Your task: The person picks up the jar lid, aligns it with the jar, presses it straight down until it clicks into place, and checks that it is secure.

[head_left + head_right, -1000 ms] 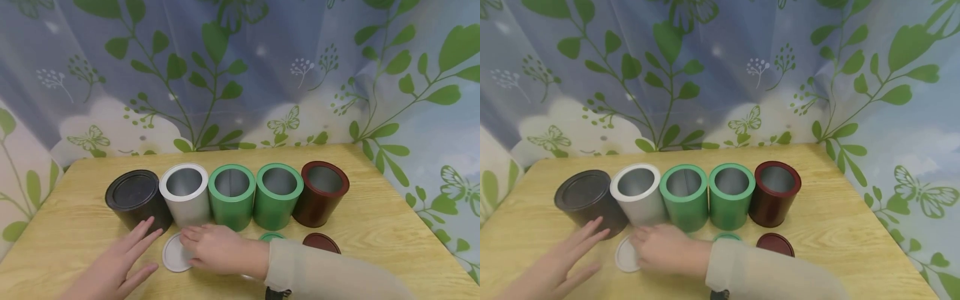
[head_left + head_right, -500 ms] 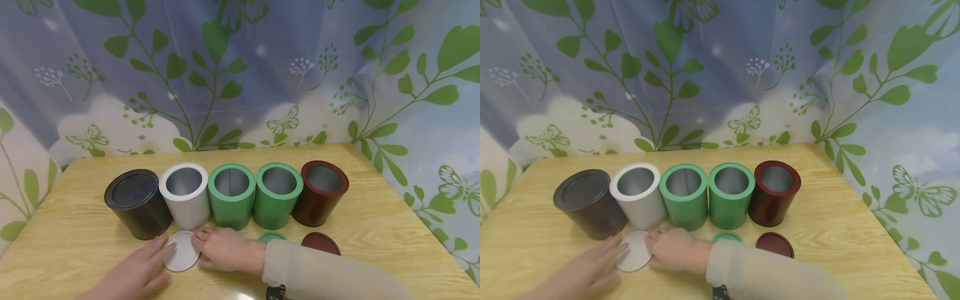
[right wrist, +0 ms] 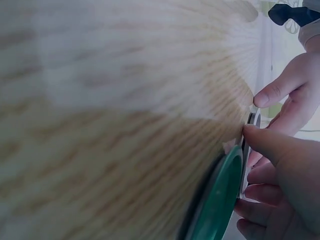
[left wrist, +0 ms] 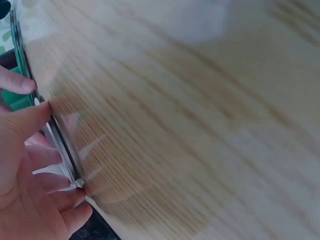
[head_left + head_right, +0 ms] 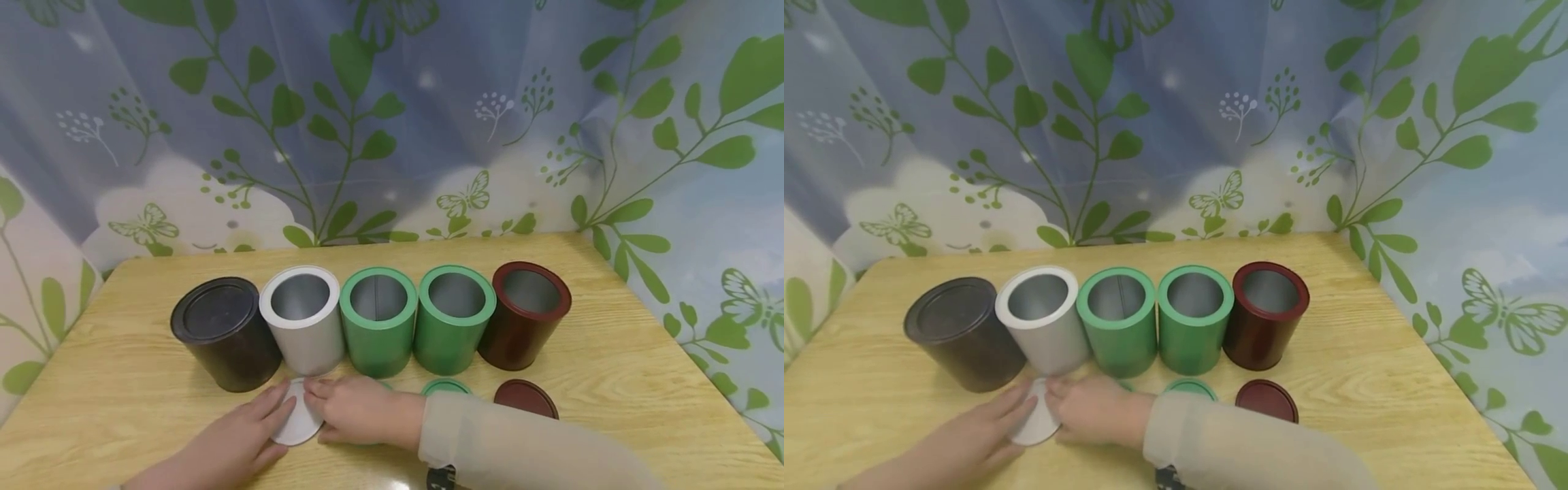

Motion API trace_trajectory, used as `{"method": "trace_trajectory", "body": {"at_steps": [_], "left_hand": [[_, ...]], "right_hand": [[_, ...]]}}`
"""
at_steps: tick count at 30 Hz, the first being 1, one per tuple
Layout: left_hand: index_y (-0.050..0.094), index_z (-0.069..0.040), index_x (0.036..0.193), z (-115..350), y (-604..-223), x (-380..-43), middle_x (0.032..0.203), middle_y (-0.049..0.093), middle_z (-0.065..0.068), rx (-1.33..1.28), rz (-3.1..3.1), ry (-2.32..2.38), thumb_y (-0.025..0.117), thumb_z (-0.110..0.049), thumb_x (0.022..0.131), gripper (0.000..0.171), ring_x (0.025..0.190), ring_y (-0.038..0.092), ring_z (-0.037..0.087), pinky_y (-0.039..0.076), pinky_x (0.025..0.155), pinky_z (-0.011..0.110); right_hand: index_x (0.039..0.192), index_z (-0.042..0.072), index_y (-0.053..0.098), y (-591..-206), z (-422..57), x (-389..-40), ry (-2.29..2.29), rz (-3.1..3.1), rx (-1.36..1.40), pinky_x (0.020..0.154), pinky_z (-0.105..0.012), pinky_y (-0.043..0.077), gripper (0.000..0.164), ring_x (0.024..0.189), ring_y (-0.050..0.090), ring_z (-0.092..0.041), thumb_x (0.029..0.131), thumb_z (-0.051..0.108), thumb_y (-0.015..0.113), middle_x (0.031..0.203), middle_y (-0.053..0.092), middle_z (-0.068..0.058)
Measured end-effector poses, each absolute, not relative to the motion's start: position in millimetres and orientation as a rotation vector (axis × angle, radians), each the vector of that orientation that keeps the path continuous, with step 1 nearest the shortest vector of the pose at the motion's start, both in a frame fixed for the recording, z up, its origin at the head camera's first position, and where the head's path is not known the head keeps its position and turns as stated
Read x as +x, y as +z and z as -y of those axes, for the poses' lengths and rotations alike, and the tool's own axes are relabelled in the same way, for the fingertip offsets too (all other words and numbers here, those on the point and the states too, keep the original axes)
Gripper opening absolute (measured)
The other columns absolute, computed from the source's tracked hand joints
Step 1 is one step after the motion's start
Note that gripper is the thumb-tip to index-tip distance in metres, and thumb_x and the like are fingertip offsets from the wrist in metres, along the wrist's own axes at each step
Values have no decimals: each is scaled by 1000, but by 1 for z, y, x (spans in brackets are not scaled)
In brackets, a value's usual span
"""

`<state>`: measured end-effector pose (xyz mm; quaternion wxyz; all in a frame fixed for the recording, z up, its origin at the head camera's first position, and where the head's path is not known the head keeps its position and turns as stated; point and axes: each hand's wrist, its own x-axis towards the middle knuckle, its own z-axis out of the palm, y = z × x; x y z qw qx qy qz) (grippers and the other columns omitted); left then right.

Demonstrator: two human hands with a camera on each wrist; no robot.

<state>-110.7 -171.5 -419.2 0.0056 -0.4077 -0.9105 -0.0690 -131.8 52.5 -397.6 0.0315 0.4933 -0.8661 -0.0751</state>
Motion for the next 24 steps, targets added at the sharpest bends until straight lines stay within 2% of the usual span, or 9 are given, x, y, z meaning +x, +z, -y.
{"method": "trace_trajectory", "body": {"at_steps": [9, 16, 19, 21, 23, 24], "left_hand": [[60, 5, 120, 171, -426, -111, 126, 54, 22, -1364, 2684, -197, 68, -25, 82, 49, 109, 53, 45, 47, 85, 50], [62, -2, 121, 177, -423, -110, 129, 54, 16, -1347, 2621, -238, 64, -32, 88, 45, 113, 52, 41, 47, 86, 49], [63, -5, 122, 179, -420, -109, 130, 54, 14, -1342, 2535, -288, 60, -36, 91, 44, 119, 49, 36, 36, 102, 33], [63, -5, 122, 178, -418, -109, 130, 55, 14, -1345, 2470, -330, 57, -37, 93, 44, 130, 37, 29, 22, 108, 23], [63, -5, 122, 177, -415, -109, 130, 55, 14, -1344, 2415, -357, 50, -39, 96, 45, 137, 24, 19, 7, 109, 16], [63, -4, 122, 177, -414, -109, 130, 55, 14, -1342, 2392, -364, 47, -40, 97, 46, 138, 19, 15, 7, 109, 16]], "right_hand": [[132, 13, 55, -398, -50, -131, -233, 2745, 1504, 92, -22, 44, 50, 122, 47, -12, 92, 43, 56, 137, 49, 1], [133, 15, 55, -387, -55, -128, -180, 2780, 1482, 91, -22, 44, 47, 123, 46, -12, 94, 42, 53, 138, 48, 2], [132, 15, 55, -382, -60, -126, -155, 2749, 1484, 90, -22, 45, 47, 122, 47, -12, 95, 42, 51, 137, 49, 2], [132, 14, 55, -378, -63, -124, -136, 2723, 1486, 90, -22, 45, 46, 122, 48, -13, 95, 41, 51, 137, 49, 1], [132, 13, 55, -375, -66, -123, -123, 2689, 1484, 90, -23, 46, 45, 122, 48, -14, 96, 40, 50, 136, 50, 0], [132, 13, 55, -373, -68, -123, -123, 2672, 1483, 90, -23, 45, 45, 122, 48, -14, 96, 39, 50, 136, 50, 0]]}}
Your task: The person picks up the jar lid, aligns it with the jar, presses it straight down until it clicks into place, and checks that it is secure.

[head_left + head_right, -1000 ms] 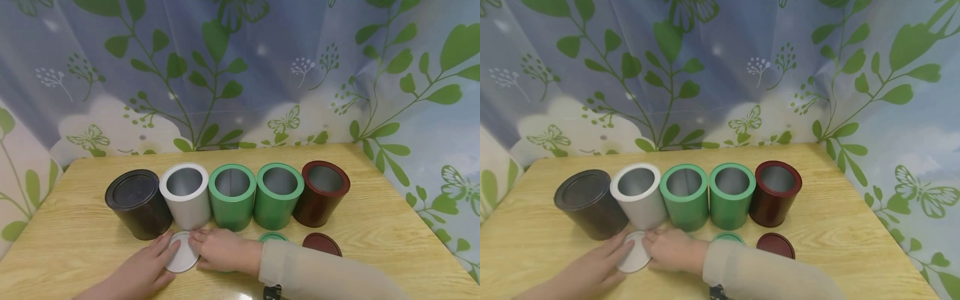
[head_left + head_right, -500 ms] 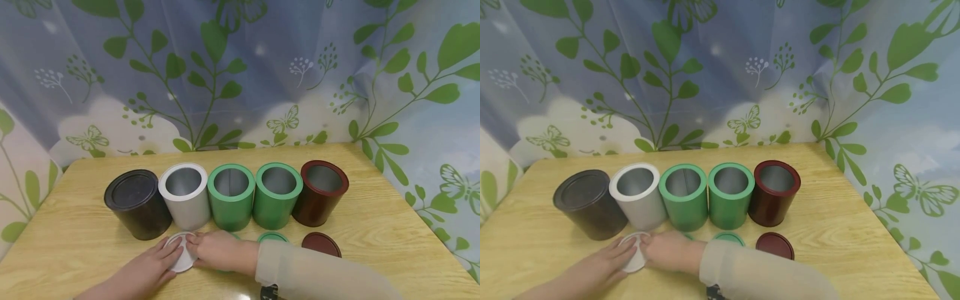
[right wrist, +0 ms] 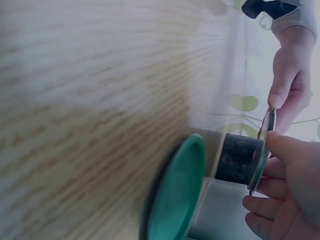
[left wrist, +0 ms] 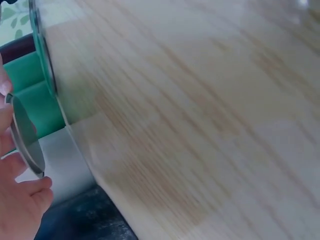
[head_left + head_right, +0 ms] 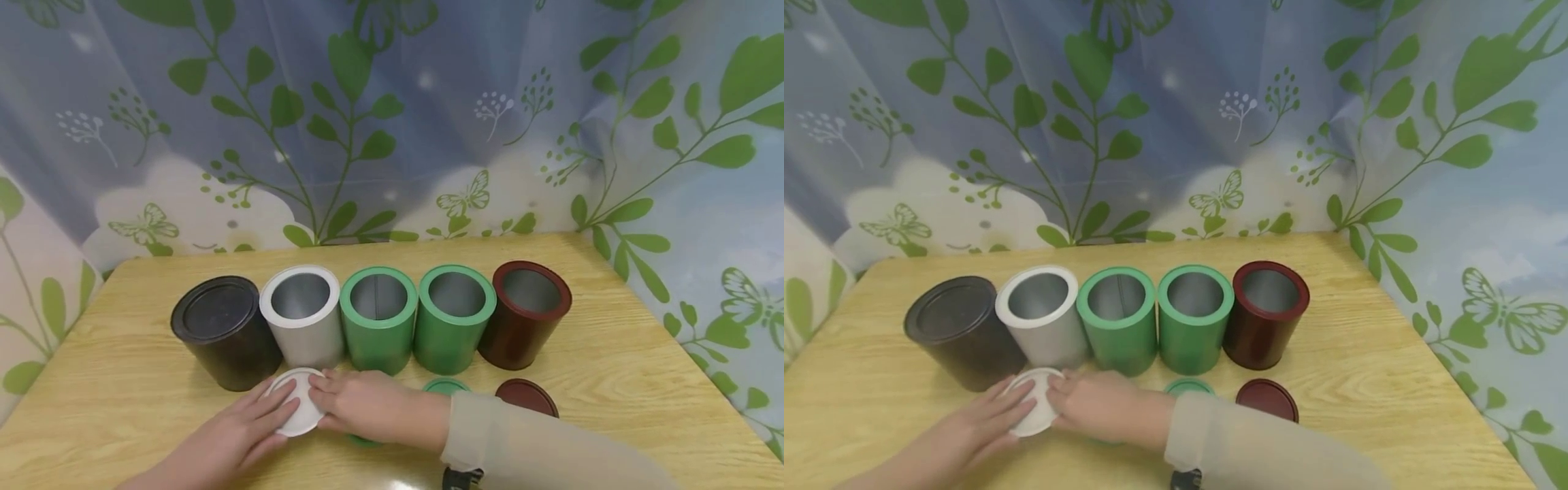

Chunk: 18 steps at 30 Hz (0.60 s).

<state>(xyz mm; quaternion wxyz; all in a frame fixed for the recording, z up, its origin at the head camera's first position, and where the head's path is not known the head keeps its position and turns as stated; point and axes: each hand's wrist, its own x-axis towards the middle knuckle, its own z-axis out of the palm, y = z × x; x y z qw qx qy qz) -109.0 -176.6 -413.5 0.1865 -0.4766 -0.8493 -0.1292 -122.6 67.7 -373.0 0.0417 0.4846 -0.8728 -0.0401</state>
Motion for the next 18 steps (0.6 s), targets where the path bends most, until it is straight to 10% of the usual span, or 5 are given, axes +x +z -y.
{"method": "trace_trajectory", "body": {"at_steps": [18], "left_hand": [[60, -5, 125, 172, -377, -102, 135, 51, 8, -1318, 2317, -378, 37, -42, 100, 51, 133, 33, 24, 12, 109, 18]], "right_hand": [[131, 10, 55, -352, -79, -116, -72, 2476, 1438, 99, -23, 37, 46, 124, 47, -16, 96, 39, 49, 135, 51, -4]]}}
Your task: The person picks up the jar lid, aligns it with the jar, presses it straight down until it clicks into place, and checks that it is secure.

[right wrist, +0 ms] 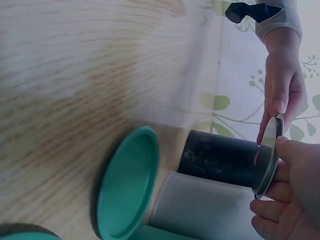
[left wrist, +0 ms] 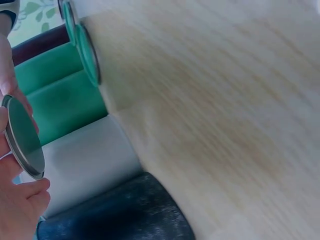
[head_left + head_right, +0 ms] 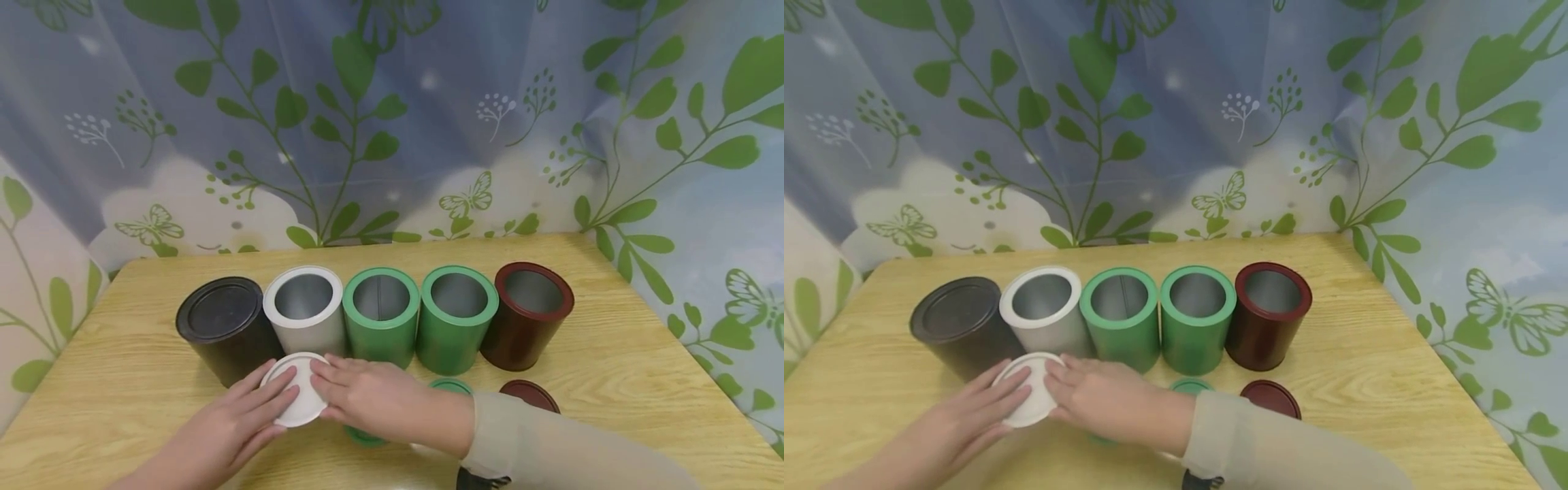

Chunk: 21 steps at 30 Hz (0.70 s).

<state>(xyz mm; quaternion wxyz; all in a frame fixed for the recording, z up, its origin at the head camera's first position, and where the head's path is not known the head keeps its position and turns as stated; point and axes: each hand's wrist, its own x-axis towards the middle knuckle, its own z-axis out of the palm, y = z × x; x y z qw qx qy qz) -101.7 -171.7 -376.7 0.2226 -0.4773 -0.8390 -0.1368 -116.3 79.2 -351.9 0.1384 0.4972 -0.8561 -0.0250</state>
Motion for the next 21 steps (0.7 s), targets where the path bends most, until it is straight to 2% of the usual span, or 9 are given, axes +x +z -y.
{"method": "trace_trajectory", "body": {"at_steps": [3, 8, 17, 21], "left_hand": [[61, -5, 125, 170, -372, -101, 134, 52, 8, -1325, 2298, -392, 35, -42, 100, 52, 133, 34, 24, 13, 108, 18], [60, -3, 125, 168, -366, -103, 136, 50, 8, -1343, 2259, -418, 35, -39, 101, 50, 137, 26, 20, 16, 109, 19], [57, -6, 129, 165, -354, -103, 136, 50, 6, -1313, 2283, -435, 37, -40, 100, 50, 129, 39, 30, 15, 108, 18], [56, -5, 130, 164, -350, -105, 136, 50, 6, -1323, 2263, -452, 39, -39, 100, 48, 132, 35, 28, 16, 108, 19]], "right_hand": [[129, 9, 57, -348, -80, -115, -63, 2439, 1428, 99, -23, 38, 45, 122, 49, -16, 96, 39, 51, 133, 53, -4], [127, 9, 59, -343, -84, -115, -25, 2403, 1418, 99, -23, 38, 44, 121, 50, -16, 94, 38, 54, 131, 54, -4], [127, 9, 59, -330, -89, -115, 32, 2393, 1409, 99, -24, 38, 42, 123, 48, -17, 94, 34, 57, 132, 53, -5], [126, 9, 59, -326, -90, -116, 40, 2382, 1397, 99, -24, 38, 41, 123, 47, -17, 93, 34, 58, 132, 54, -5]]}}
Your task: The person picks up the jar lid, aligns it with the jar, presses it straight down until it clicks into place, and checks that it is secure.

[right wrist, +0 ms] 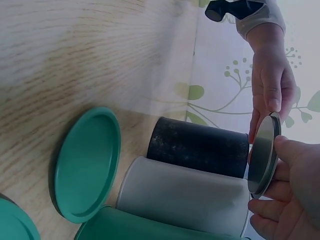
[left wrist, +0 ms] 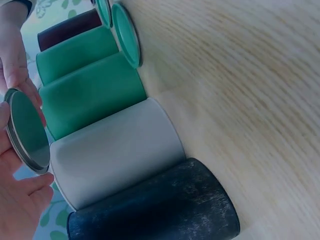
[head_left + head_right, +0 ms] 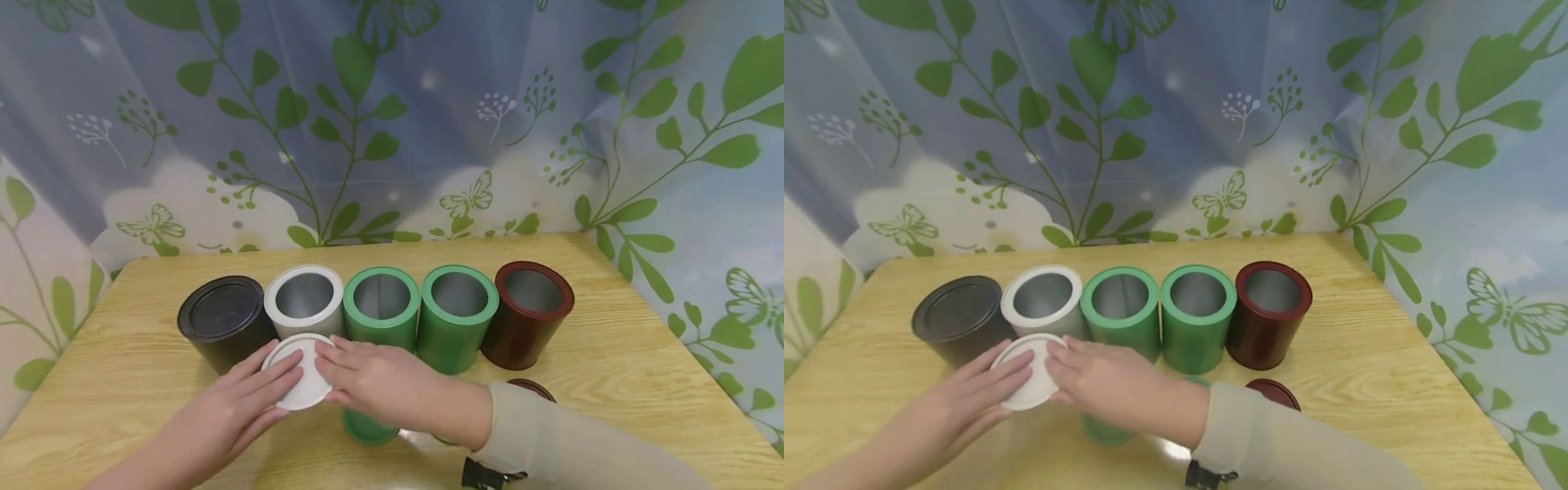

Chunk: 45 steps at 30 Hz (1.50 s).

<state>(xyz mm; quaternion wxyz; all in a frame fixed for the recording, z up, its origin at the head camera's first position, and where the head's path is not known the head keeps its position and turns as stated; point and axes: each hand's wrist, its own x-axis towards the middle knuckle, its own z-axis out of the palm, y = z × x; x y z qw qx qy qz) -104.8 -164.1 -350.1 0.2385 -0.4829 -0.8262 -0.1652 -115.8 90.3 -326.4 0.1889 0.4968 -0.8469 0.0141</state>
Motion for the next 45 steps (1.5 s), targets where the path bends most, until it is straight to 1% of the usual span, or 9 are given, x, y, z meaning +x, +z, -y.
{"method": "trace_trajectory", "body": {"at_steps": [3, 7, 16, 23, 29, 32, 35, 37, 45], "left_hand": [[57, -5, 129, 164, -347, -106, 134, 52, 6, -1323, 2253, -453, 37, -39, 100, 49, 133, 34, 27, 17, 109, 19], [57, -7, 130, 164, -340, -106, 133, 53, 5, -1302, 2278, -439, 34, -40, 101, 49, 130, 37, 28, 17, 108, 19], [56, -9, 131, 167, -329, -112, 133, 53, 7, -1283, 2291, -477, 36, -41, 100, 49, 128, 41, 31, 17, 108, 18], [55, -10, 132, 168, -327, -118, 133, 54, 4, -1289, 2309, -474, 37, -40, 100, 48, 128, 40, 29, 16, 107, 16], [55, -11, 133, 169, -325, -124, 132, 54, 4, -1285, 2331, -467, 42, -38, 99, 44, 125, 44, 32, 17, 107, 16], [55, -14, 133, 169, -323, -127, 133, 53, 1, -1263, 2381, -449, 51, -33, 97, 42, 124, 45, 32, 32, 104, 25], [55, -14, 133, 169, -320, -130, 134, 53, -2, -1251, 2433, -431, 59, -28, 93, 42, 124, 45, 32, 44, 93, 40], [56, -14, 132, 169, -320, -132, 134, 52, -2, -1254, 2451, -425, 62, -26, 91, 44, 123, 46, 32, 46, 88, 47], [57, -10, 130, 170, -317, -145, 134, 52, 0, -1307, 2459, -400, 62, -24, 91, 42, 122, 47, 35, 45, 89, 49]], "right_hand": [[125, 9, 59, -324, -90, -117, 29, 2360, 1392, 98, -24, 39, 41, 123, 48, -17, 93, 34, 58, 131, 54, -5], [123, 9, 59, -321, -89, -120, 1, 2320, 1386, 98, -24, 39, 40, 120, 51, -17, 93, 34, 58, 129, 56, -5], [125, 9, 57, -308, -86, -126, -15, 2351, 1394, 99, -24, 37, 40, 122, 49, -17, 95, 34, 55, 131, 55, -5], [125, 6, 57, -305, -84, -132, 40, 2375, 1421, 99, -25, 38, 39, 121, 50, -20, 95, 31, 55, 131, 55, -8], [129, 7, 55, -304, -84, -139, 54, 2430, 1426, 96, -26, 41, 41, 122, 49, -20, 96, 32, 52, 134, 52, -7], [131, 8, 54, -302, -84, -143, 57, 2475, 1427, 94, -27, 43, 42, 124, 47, -19, 97, 32, 51, 136, 50, -7], [133, 8, 52, -301, -84, -147, 61, 2511, 1429, 93, -28, 44, 43, 124, 46, -19, 98, 32, 49, 137, 48, -6], [134, 8, 52, -302, -84, -150, 69, 2525, 1433, 93, -28, 44, 43, 125, 45, -18, 98, 32, 49, 138, 47, -6], [134, 8, 51, -301, -83, -161, 83, 2563, 1442, 94, -29, 44, 43, 126, 43, -18, 99, 32, 47, 139, 46, -5]]}}
